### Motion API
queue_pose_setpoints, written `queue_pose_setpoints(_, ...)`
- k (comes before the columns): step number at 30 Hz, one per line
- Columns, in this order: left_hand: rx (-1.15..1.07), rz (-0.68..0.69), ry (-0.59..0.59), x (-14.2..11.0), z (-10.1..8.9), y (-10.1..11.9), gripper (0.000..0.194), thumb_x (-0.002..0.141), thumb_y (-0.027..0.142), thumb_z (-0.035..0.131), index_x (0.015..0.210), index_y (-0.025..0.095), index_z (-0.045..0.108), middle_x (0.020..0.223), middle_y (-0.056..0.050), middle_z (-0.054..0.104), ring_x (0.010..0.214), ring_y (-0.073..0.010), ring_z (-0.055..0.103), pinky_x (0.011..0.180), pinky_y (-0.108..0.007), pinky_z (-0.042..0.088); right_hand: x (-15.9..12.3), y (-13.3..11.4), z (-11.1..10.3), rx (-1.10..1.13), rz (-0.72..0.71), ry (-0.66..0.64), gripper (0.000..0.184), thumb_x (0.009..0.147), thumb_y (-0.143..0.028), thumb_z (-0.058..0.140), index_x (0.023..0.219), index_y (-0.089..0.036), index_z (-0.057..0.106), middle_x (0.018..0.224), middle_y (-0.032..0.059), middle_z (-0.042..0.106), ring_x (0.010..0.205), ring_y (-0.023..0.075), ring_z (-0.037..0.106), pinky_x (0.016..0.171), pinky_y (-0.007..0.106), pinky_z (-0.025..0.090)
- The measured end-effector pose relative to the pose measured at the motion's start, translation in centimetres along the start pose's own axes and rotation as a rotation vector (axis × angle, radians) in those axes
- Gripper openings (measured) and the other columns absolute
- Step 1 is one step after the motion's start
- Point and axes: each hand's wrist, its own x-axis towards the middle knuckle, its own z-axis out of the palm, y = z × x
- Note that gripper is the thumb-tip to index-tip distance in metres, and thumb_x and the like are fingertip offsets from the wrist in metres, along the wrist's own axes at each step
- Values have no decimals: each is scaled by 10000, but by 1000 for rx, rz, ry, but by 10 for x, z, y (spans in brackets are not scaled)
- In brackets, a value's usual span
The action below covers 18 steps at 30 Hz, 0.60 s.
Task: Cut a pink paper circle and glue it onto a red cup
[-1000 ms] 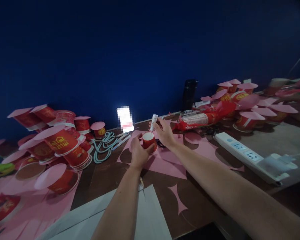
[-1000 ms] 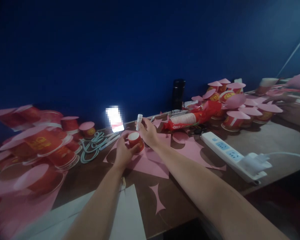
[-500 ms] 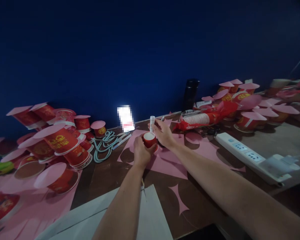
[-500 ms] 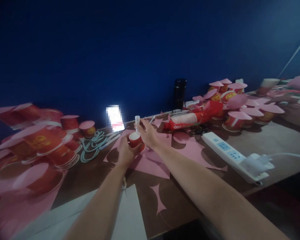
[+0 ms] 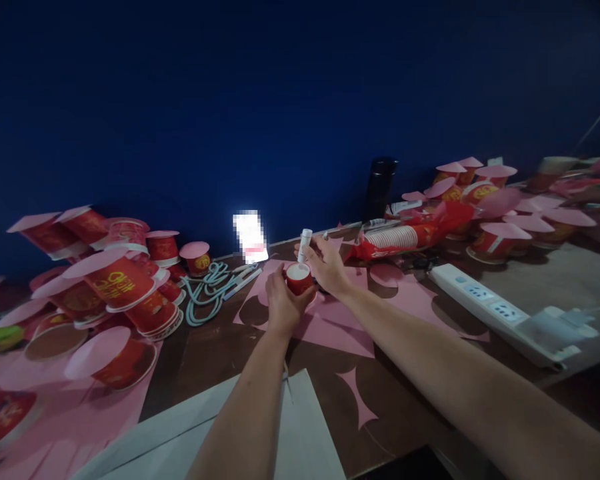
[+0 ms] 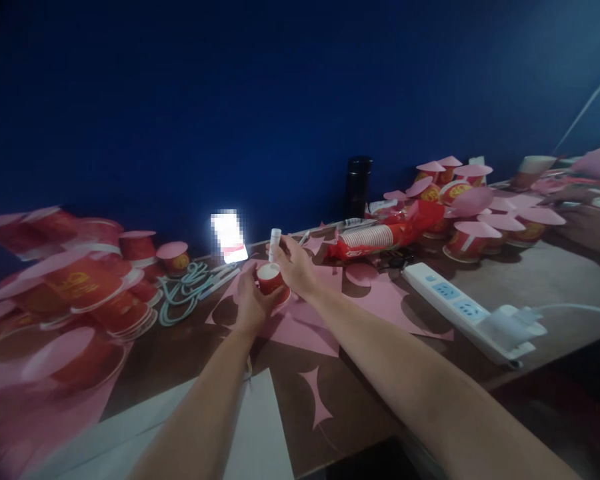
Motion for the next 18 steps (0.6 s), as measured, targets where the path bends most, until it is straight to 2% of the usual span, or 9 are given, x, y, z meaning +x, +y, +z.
queue_pose_setpoints(8,-11,5,-38,3,1,-2,537,620,324,737,1105,190,549,1022,-96,593,988,-272,564,865,-425,439,-1,4,1,-99,-44,-59,335,875,-419,502,1147,-233,563,1027,50,676,945,191,641,849,344,510)
queue_pose_setpoints(14,-27,-17,-74,1,-1,-3,515,650,330,718,1112,190,538,1031,-87,599,971,-250,570,855,-417,443,4,8,-3,-169,-25,-3,316,875,-417,500,1125,-240,576,1006,46,679,928,198,638,851,369,500)
queue_pose_setpoints(18,-27,-8,-116,0,-5,1,552,640,282,725,1147,203,522,1072,-94,595,1009,-261,558,878,-426,433,5,7,-6,-103,-22,31,294,869,-420,503,1060,-209,578,998,56,677,901,187,647,854,356,503)
